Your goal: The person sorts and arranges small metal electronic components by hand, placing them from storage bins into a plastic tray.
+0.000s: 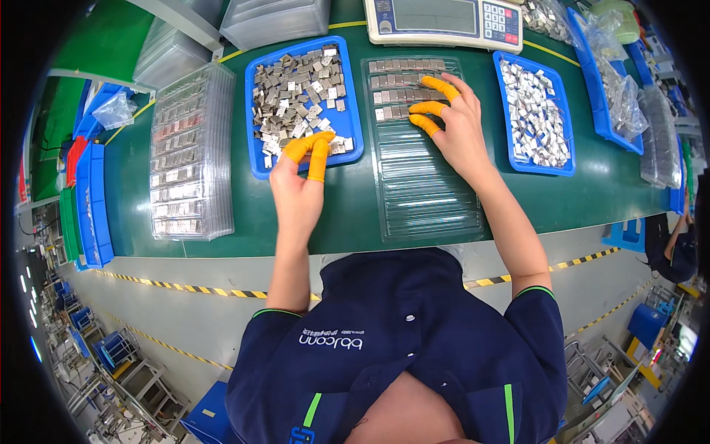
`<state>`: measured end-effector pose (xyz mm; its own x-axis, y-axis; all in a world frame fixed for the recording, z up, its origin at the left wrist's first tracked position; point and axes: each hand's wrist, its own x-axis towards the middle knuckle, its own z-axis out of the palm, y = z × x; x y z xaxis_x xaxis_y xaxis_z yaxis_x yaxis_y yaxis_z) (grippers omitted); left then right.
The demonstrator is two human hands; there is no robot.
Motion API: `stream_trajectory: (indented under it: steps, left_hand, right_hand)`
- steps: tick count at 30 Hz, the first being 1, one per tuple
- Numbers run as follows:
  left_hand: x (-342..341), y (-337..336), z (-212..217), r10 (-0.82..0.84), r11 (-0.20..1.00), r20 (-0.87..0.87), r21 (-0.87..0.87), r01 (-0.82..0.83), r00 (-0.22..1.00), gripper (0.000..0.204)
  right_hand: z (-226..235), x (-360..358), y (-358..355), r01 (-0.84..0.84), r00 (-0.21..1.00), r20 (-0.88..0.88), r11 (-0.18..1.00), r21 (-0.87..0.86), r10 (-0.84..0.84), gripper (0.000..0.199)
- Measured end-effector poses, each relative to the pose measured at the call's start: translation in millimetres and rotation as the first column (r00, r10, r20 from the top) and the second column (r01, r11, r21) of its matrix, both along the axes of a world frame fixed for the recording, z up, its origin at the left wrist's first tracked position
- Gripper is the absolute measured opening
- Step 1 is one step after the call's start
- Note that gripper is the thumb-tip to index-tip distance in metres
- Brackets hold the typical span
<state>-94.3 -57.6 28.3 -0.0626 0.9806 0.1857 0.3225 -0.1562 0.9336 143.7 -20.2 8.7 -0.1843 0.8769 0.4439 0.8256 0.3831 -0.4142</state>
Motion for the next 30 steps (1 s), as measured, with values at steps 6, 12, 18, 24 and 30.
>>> stream_trajectory:
  steps: [6, 12, 18, 24, 30]
  left_hand:
    - [-23.8, 35.6, 1.5, 0.040, 0.997, -0.588, 0.079, 0.008, 0.808, 0.021]
    - [-26.0, 52.7, -10.9, -0.019, 0.998, -0.763, 0.027, 0.062, 0.646, 0.019]
    - [-18.8, 66.3, 2.4, -0.208, 0.967, -0.735, -0.056, 0.248, 0.645, 0.017]
    - [-22.6, 75.3, 4.9, -0.295, 0.942, -0.785, -0.141, 0.306, 0.545, 0.013]
    - [-19.4, 74.9, 12.7, -0.340, 0.928, -0.722, -0.155, 0.338, 0.602, 0.014]
  right_hand:
    - [27.4, 48.6, -8.2, 0.305, 0.946, 0.043, 0.925, 0.225, -0.322, 0.018]
    - [12.2, 117.0, -32.0, 0.610, 0.762, 0.221, 0.790, 0.070, -0.608, 0.023]
    - [9.8, 133.4, -29.5, 0.681, 0.731, 0.204, 0.679, -0.273, -0.651, 0.023]
    - [23.0, 126.3, -32.5, 0.674, 0.721, 0.064, 0.676, -0.299, -0.690, 0.020]
    - [13.5, 140.5, -34.6, 0.558, 0.702, -0.344, 0.781, -0.280, -0.624, 0.020]
